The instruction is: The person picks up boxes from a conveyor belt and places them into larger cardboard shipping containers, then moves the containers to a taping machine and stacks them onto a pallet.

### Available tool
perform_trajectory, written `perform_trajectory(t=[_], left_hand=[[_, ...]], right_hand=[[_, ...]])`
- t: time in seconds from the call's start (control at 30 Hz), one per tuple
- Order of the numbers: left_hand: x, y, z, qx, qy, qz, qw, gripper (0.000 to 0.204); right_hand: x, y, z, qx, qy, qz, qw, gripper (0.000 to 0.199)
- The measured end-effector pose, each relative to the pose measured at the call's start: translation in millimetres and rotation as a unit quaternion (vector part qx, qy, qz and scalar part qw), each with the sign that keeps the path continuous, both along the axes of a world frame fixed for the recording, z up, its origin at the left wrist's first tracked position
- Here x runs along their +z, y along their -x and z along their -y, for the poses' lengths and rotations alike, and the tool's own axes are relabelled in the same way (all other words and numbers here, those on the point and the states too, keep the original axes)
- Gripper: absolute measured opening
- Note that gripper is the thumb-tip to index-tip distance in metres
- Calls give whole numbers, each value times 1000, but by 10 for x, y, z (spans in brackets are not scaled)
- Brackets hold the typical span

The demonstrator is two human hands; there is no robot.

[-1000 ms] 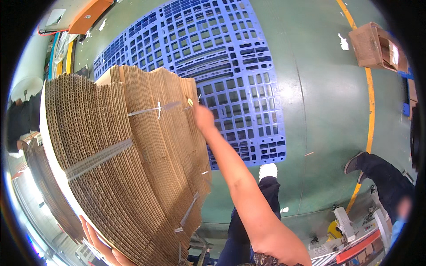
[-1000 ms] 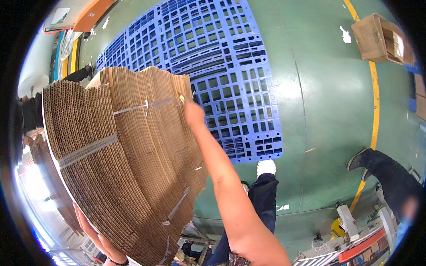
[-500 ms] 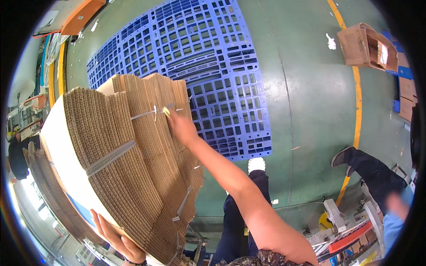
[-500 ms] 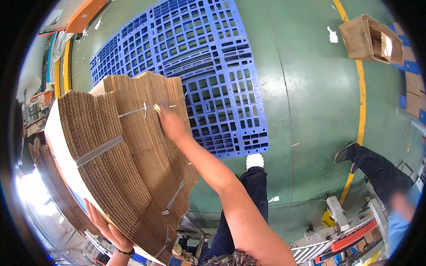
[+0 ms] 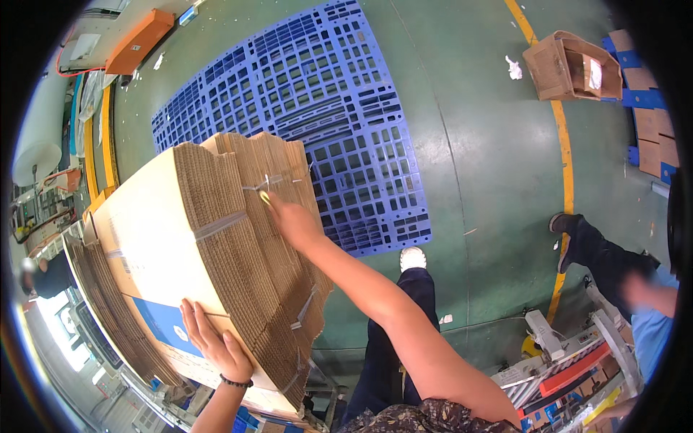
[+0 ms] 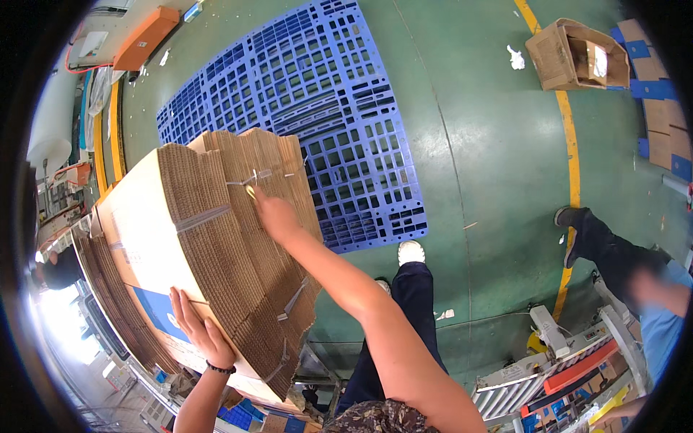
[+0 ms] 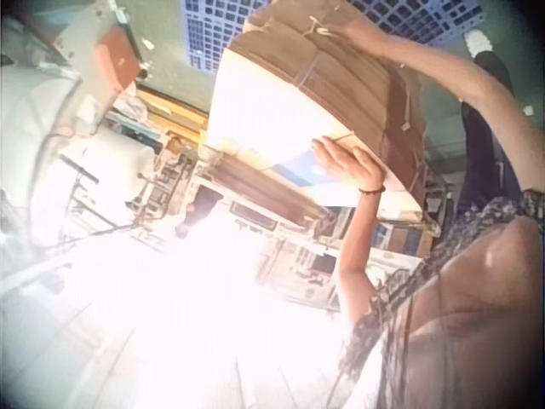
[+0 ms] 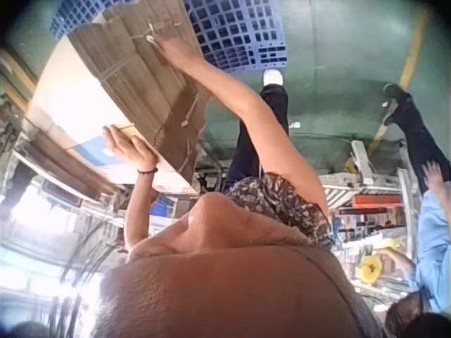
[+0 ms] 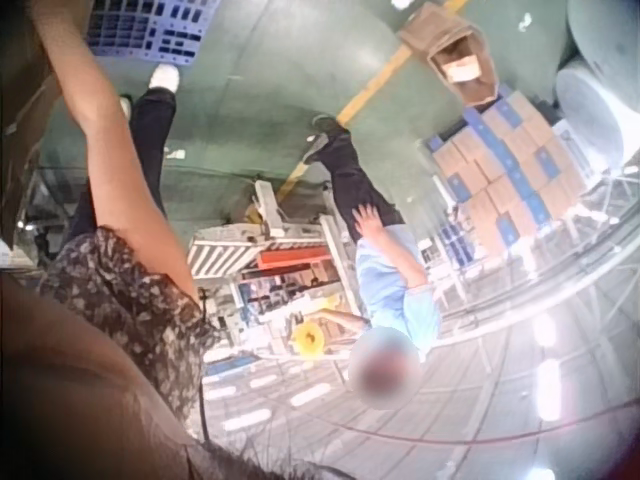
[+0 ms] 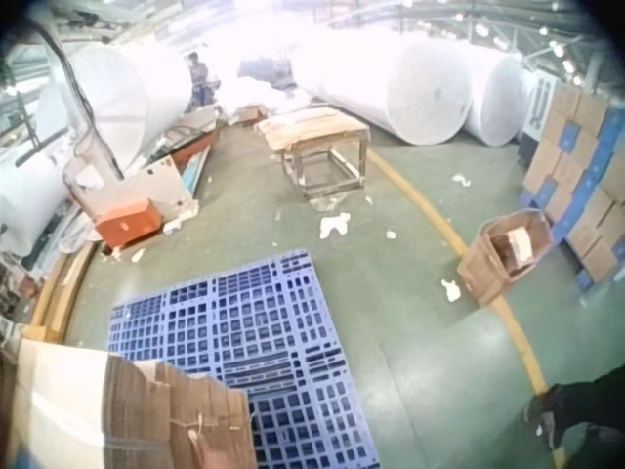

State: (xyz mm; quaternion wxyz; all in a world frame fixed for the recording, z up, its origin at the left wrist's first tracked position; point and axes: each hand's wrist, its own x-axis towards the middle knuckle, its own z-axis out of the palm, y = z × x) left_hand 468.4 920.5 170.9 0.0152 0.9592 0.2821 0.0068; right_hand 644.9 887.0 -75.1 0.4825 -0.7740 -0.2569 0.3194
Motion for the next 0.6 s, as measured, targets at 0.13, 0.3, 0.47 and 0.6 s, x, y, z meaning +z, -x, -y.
perform_trajectory(t=[0.13,0.3,0.47,0.6], left_hand=[[26,42,29,-4,0,8,1000,60],[79,15,65,-7,-14,13,1000,59],[55,31,47,-10,-14,28,999,57],[80,80,48,-5,-28,34,999,57]], right_hand=[[175,-128,497,159,85,54,982,34],[1000,-381,376,-133,-103,-102,980,31],[1281,591,696,11,-67,-45,997,31],[870,975,1517,57,-128,39,989,31]])
